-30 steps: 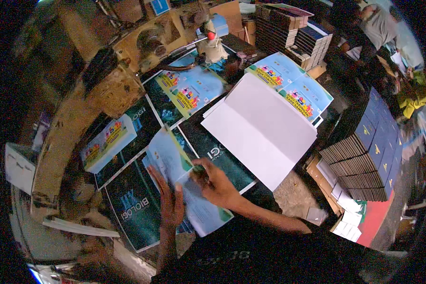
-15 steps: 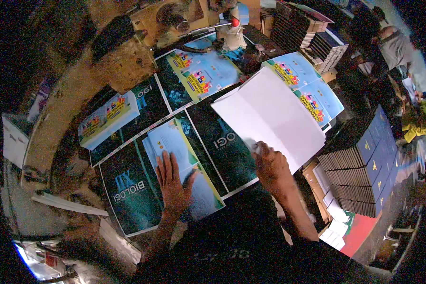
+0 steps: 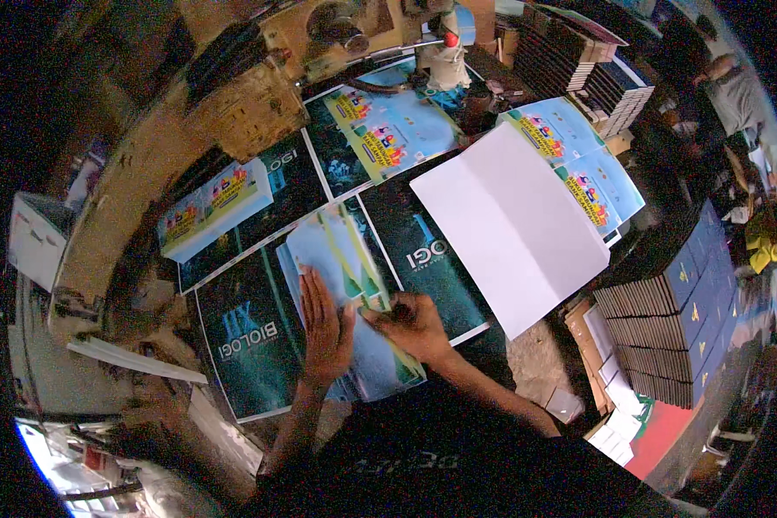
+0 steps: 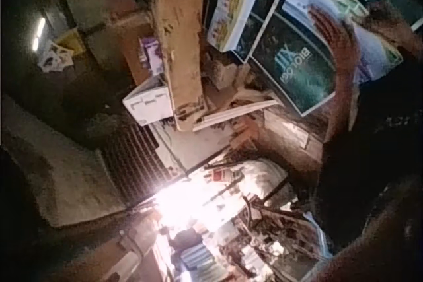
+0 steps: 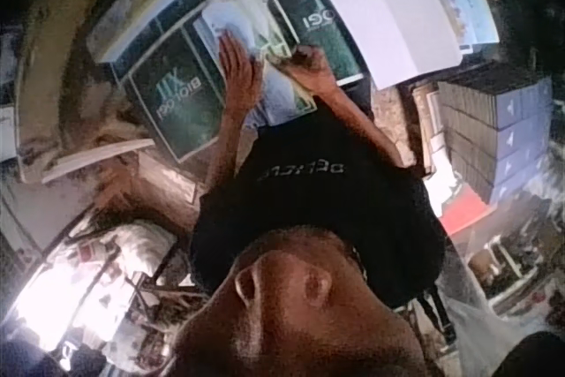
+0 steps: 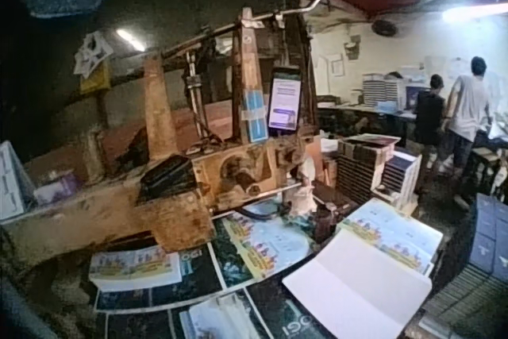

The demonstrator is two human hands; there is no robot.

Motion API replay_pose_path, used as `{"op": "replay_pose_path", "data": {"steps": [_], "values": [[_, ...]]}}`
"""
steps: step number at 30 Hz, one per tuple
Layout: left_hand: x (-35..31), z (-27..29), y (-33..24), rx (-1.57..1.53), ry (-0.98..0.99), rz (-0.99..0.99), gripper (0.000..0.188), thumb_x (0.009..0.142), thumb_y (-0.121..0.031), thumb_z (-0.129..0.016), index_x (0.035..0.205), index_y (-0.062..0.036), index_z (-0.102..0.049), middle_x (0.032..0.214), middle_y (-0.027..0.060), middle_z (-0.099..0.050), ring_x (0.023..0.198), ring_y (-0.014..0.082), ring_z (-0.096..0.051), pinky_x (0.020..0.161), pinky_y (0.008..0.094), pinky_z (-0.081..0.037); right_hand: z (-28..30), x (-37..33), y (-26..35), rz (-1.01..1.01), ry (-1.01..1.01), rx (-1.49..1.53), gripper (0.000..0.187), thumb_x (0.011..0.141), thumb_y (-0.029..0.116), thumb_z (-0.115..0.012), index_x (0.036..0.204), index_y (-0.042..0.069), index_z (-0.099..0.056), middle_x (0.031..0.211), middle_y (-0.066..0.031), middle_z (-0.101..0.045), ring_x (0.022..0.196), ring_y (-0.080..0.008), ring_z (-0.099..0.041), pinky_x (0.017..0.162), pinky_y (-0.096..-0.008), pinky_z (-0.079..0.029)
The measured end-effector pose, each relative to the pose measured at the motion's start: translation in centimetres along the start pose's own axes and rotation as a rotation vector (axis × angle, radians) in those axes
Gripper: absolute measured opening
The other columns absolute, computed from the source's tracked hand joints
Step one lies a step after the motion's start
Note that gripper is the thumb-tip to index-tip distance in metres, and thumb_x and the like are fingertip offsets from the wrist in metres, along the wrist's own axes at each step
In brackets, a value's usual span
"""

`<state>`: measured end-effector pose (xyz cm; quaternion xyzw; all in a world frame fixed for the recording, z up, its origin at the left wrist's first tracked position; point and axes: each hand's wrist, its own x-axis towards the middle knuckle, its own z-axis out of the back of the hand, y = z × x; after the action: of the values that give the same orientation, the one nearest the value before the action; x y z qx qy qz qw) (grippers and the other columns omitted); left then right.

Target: The person collates printed book sections by picking up stacks of pages, fanning them out to check alignment, and placing them onto a growing pile of organized book blocks on a work table.

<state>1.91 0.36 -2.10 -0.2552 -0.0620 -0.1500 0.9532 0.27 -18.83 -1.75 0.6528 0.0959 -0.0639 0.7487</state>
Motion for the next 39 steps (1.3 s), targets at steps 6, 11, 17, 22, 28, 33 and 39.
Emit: {"op": "replay_pose_path", "data": {"steps": [6,11,17,22,28,33,39], "values": [[-0.5,-1.3,0.1,0.102,-0.082,0.002,0.076,0.108,-0.04,-0.037,0.157,0.012,-0.012,0.164,0.0343,-0.011,0.154,0.0481,-0.012,0.124,0.058,-0.012,5.1,0.3,3.1,0.372,-0.341,-0.332,0.022,0.094,0.009,-0.071,0.112,-0.001,-0.062,0.081,-0.0175,-0.071,0.074,-0.0245,-0.072,0.06,-0.0393,-0.052],[0.0,-1.1,-0.3,0.287,0.006,0.041,0.074,0.108,-0.041,-0.037,0.159,0.0083,-0.015,0.166,0.0291,-0.017,0.154,0.043,-0.018,0.125,0.0539,-0.012,7.4,-0.5,9.3,0.348,-0.285,-0.227,0.033,0.096,0.005,-0.067,0.127,0.005,-0.056,0.098,-0.0231,-0.073,0.094,-0.0309,-0.075,0.078,-0.0384,-0.057],[0.0,-2.4,3.8,-0.385,-0.016,0.167,0.076,0.109,-0.046,-0.03,0.161,0.0039,-0.008,0.169,0.0251,-0.008,0.157,0.0386,-0.013,0.125,0.0556,-0.003,0.9,1.7,1.4,0.41,-0.034,-0.249,0.053,0.092,0.004,-0.07,0.14,0.001,-0.047,0.115,-0.0185,-0.068,0.105,-0.0257,-0.07,0.083,-0.0368,-0.058],[-0.2,-1.6,3.8,0.273,-0.032,0.062,0.071,0.107,-0.034,-0.039,0.16,0.0068,-0.015,0.169,0.0239,-0.008,0.157,0.0418,-0.004,0.122,0.0638,0.0,-2.6,-0.8,2.5,0.279,0.017,-0.499,0.091,0.081,0.021,-0.084,0.151,-0.003,-0.032,0.149,-0.029,-0.043,0.137,-0.0411,-0.047,0.107,-0.0492,-0.044],[1.3,-0.6,2.6,0.409,-0.003,-0.026,0.064,0.106,-0.028,-0.041,0.158,0.0053,-0.025,0.167,0.0208,-0.02,0.157,0.0358,-0.012,0.123,0.0614,0.0,-2.5,-2.3,-1.3,0.566,0.334,-0.958,0.12,0.085,0.071,-0.064,0.161,-0.002,-0.006,0.166,-0.0298,-0.008,0.156,-0.0453,-0.006,0.126,-0.0529,-0.012],[6.5,-1.1,7.5,0.614,0.056,-0.117,0.063,0.107,-0.032,-0.04,0.16,-0.0003,-0.027,0.167,0.0163,-0.026,0.156,0.0296,-0.02,0.124,0.0596,-0.006,-2.4,-2.3,-1.1,0.543,0.371,-1.001,0.118,0.085,0.07,-0.066,0.162,0.002,-0.009,0.167,-0.03,-0.001,0.155,-0.0465,-0.001,0.126,-0.0561,-0.008],[9.5,-1.1,10.2,0.391,-0.071,-0.006,0.063,0.109,-0.036,-0.038,0.161,-0.0022,-0.024,0.167,0.0152,-0.026,0.157,0.0295,-0.017,0.125,0.0547,-0.01,-1.8,-2.2,-0.6,0.599,0.417,-0.949,0.102,0.087,0.046,-0.074,0.165,0.02,-0.014,0.167,-0.0293,0.0,0.156,-0.0466,-0.001,0.124,-0.0611,-0.009]]}}
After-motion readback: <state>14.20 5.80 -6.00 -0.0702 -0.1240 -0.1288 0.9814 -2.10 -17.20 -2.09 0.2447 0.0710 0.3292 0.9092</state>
